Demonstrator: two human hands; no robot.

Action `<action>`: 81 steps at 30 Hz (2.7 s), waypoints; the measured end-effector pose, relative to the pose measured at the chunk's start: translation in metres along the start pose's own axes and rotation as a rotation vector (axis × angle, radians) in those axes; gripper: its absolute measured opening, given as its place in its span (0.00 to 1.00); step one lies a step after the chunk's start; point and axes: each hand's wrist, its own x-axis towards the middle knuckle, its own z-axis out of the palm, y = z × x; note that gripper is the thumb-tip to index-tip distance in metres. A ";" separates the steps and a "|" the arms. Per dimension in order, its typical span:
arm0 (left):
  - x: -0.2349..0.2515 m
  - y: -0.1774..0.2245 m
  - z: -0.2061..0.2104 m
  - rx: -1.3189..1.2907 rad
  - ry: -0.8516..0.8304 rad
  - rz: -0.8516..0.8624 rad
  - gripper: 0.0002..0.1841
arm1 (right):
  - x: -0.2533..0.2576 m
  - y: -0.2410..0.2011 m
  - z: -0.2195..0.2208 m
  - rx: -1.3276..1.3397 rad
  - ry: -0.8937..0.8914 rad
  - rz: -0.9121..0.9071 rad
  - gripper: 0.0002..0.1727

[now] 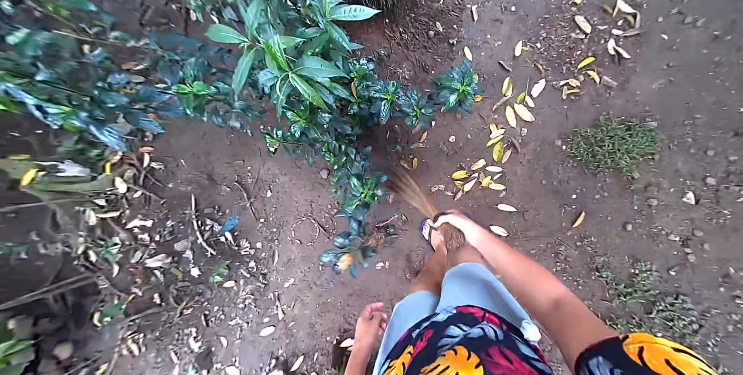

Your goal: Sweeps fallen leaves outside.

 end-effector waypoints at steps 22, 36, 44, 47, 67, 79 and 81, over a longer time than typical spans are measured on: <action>-0.064 -0.043 0.108 -0.130 0.033 -0.145 0.15 | 0.066 -0.114 -0.127 0.095 0.286 -0.097 0.37; -0.037 -0.027 0.119 0.136 0.000 -0.027 0.14 | -0.122 0.068 -0.152 -0.098 0.090 0.138 0.47; -0.028 -0.007 0.107 0.160 0.013 0.010 0.13 | -0.083 0.052 -0.256 -0.715 0.416 0.130 0.52; -0.025 0.004 0.105 0.143 0.004 0.012 0.13 | -0.103 0.076 -0.269 -0.639 0.390 0.054 0.53; -0.006 0.074 0.123 0.452 -0.027 0.160 0.14 | -0.138 0.121 -0.197 1.313 0.374 0.139 0.08; -0.012 0.102 0.132 0.590 -0.089 0.132 0.15 | -0.149 0.116 -0.214 1.140 0.085 -0.389 0.20; -0.011 0.108 0.139 0.587 -0.099 0.145 0.15 | -0.192 0.160 -0.225 0.961 0.237 -0.363 0.41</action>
